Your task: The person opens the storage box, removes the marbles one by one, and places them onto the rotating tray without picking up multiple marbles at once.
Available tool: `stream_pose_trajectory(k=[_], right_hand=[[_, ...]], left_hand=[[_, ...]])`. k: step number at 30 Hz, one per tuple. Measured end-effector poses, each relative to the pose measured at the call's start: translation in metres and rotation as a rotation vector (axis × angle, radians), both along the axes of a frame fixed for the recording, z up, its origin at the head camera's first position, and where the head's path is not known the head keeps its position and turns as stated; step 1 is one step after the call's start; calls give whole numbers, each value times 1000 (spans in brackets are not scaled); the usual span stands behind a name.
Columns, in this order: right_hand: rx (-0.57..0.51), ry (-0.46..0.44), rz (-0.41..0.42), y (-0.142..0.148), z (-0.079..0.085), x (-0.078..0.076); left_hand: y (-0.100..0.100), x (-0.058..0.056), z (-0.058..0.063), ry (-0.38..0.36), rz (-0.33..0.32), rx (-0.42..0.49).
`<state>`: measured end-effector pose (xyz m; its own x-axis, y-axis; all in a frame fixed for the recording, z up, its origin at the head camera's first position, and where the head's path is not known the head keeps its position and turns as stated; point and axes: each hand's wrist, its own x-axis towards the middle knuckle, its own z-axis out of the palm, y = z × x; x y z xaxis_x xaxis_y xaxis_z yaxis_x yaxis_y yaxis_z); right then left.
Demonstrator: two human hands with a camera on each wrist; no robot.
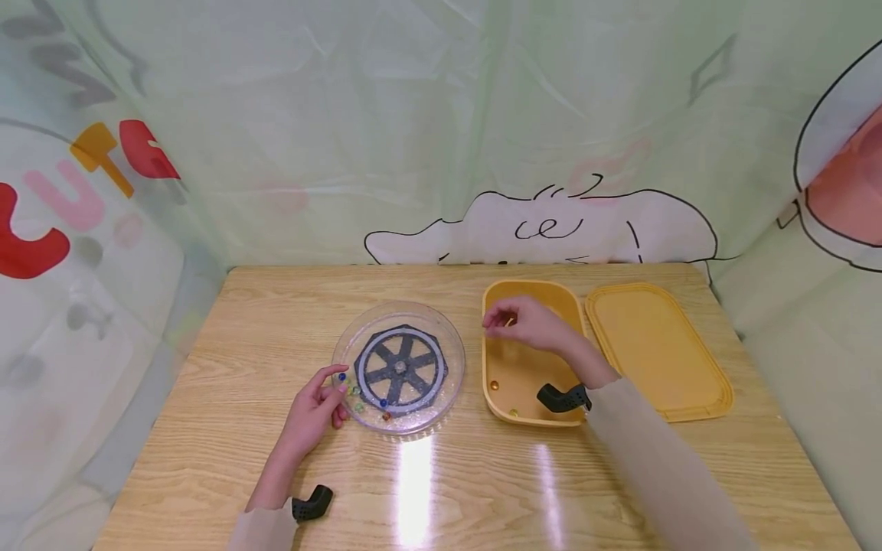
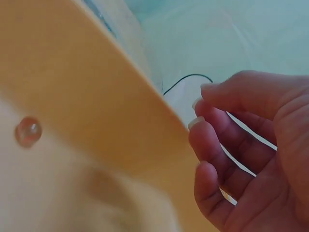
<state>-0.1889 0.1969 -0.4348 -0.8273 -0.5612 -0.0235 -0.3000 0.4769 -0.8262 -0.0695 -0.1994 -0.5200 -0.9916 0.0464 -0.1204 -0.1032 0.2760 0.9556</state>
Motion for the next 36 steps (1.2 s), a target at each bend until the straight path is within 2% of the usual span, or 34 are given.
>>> stream_pose_trajectory(k=[4, 7, 11, 16, 23, 30, 36], right_hand=[[-10, -25, 43, 8, -7, 1], [-26, -90, 88, 11, -10, 1], [-29, -206, 149, 15, -15, 2], [14, -294, 225, 17, -21, 1], [32, -399, 349, 17, -27, 3], [76, -420, 412, 13, -32, 4], [67, -427, 423, 11, -34, 2]], left_hand=[[4, 4, 17, 4, -13, -2], [8, 7, 30, 7, -21, -5], [10, 8, 36, -3, -17, -14], [9, 7, 33, 4, -17, -3], [-1, 0, -5, 32, -4, 1], [-1, -1, -6, 41, -5, 3], [-2, -1, -7, 35, -6, 8]])
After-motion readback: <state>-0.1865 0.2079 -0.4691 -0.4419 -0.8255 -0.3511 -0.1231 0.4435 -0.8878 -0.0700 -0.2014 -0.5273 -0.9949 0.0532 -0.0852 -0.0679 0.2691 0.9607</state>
